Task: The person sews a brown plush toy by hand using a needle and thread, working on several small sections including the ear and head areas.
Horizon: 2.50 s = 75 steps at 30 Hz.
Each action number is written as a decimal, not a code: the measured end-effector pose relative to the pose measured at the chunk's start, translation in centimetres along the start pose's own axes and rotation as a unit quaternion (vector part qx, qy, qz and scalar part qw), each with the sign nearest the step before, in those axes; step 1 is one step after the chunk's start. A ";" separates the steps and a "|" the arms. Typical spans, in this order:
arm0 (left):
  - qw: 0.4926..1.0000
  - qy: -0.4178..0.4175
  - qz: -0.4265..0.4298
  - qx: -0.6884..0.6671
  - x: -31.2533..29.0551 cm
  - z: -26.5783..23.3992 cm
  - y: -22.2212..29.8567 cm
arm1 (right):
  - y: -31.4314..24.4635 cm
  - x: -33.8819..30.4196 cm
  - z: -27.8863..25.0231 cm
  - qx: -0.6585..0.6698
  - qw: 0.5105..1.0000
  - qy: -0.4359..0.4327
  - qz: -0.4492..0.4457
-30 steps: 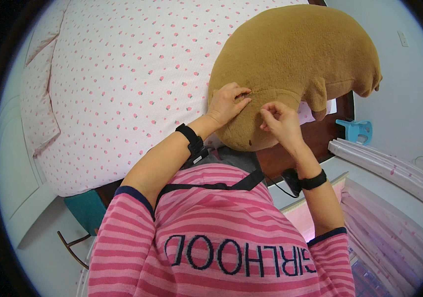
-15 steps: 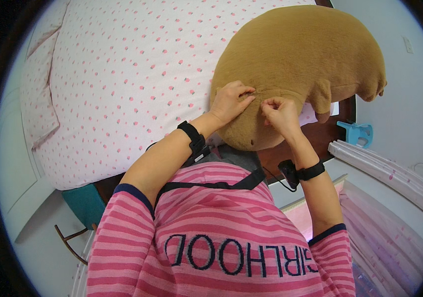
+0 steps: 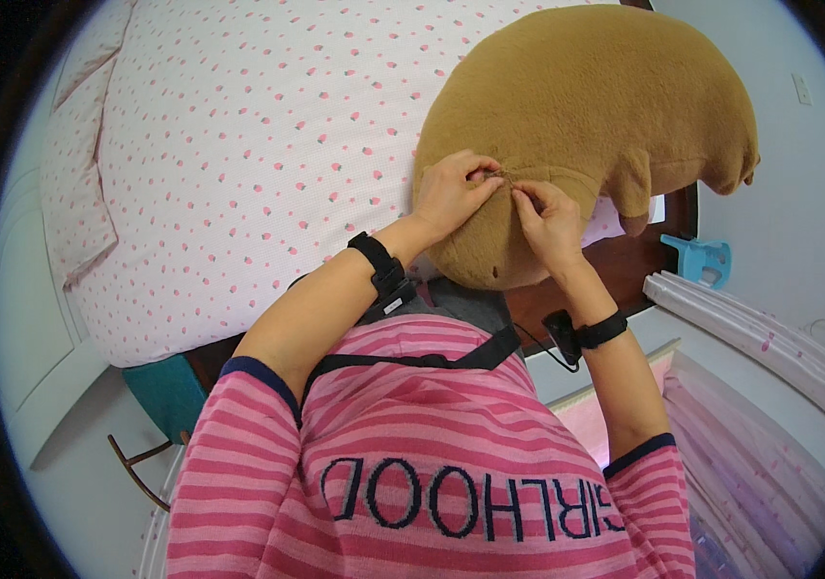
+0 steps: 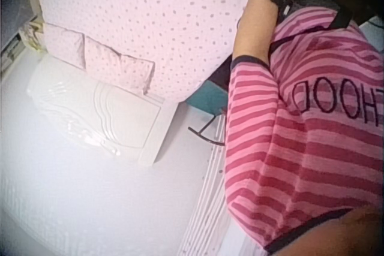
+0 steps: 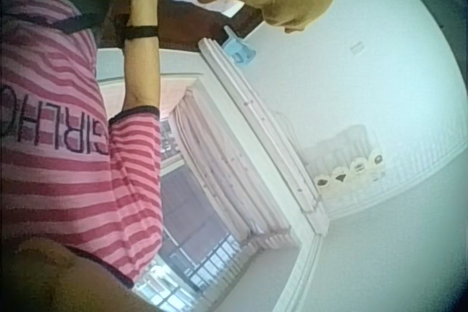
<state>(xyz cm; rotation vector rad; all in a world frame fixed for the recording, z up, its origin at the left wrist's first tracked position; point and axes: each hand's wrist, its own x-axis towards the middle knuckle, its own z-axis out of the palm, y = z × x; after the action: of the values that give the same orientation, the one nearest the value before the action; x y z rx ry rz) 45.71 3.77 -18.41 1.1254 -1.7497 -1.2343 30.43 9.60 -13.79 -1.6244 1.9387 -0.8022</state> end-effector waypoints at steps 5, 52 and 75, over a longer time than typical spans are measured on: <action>1.000 -0.002 0.000 0.001 0.1 0.0 0.0 | 0.2 -0.1 0.6 0.013 1.000 0.019 -0.003; 0.977 -0.019 -0.139 -0.157 1.7 -0.8 1.4 | -0.4 -1.2 -5.8 0.053 0.987 -0.119 0.099; 0.929 0.068 -0.034 -0.362 2.9 -1.9 3.1 | 1.3 -2.7 -10.6 0.235 0.915 -0.206 0.256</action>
<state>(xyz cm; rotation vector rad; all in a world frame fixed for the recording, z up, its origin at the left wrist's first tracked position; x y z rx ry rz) 45.56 0.92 -14.74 0.7963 -1.0017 -1.6119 22.68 13.78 -7.14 -0.8531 1.5917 -0.5856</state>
